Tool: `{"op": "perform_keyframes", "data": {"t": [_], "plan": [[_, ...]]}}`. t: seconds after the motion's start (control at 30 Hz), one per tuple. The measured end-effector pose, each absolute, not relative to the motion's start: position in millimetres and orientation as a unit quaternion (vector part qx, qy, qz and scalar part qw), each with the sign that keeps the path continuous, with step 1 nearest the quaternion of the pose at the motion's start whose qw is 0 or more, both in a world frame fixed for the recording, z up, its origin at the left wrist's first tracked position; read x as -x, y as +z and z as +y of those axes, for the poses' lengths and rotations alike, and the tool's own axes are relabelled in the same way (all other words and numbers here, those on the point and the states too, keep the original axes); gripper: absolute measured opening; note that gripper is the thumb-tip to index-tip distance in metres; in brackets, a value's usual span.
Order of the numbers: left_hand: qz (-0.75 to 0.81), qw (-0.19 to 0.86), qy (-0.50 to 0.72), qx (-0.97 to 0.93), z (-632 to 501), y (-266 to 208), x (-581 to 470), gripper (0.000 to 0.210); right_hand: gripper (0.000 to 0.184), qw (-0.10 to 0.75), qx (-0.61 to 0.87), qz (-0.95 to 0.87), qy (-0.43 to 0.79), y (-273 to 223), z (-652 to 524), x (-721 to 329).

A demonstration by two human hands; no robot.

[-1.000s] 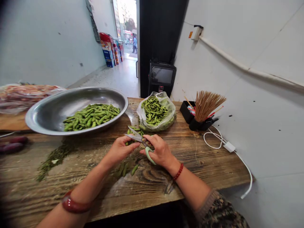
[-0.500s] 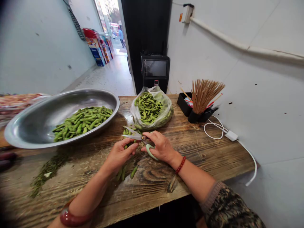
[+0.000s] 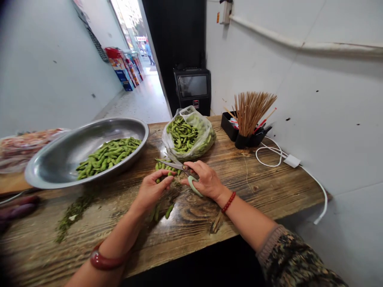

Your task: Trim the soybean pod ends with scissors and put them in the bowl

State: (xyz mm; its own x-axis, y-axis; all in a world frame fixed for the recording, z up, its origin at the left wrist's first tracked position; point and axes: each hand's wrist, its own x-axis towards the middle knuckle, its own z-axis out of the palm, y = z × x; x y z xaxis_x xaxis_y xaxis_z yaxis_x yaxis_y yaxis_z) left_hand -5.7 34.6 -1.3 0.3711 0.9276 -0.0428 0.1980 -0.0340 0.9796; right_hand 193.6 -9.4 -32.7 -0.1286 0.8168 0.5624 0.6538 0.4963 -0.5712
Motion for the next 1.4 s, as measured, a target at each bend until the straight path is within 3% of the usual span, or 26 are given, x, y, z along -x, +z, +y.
{"op": "perform_keyframes", "data": {"t": [0.5, 0.93, 1.4], "plan": [[0.404, 0.532, 0.302, -0.681, 49.3, 4.0, 8.2, 0.021, 0.054, 0.391, 0.539, -0.746, 0.013, -33.4, -9.7, -199.0], [0.372, 0.475, 0.34, -0.721, 61.0, -14.2, 19.5, 0.016, 0.057, 0.347, 0.474, -0.808, 0.042, -30.0, -1.1, -194.8], [0.357, 0.426, 0.343, -0.757, 55.4, -8.7, 21.3, 0.012, 0.061, 0.355, 0.455, -0.815, 0.05, -30.2, -0.9, -195.4]]}}
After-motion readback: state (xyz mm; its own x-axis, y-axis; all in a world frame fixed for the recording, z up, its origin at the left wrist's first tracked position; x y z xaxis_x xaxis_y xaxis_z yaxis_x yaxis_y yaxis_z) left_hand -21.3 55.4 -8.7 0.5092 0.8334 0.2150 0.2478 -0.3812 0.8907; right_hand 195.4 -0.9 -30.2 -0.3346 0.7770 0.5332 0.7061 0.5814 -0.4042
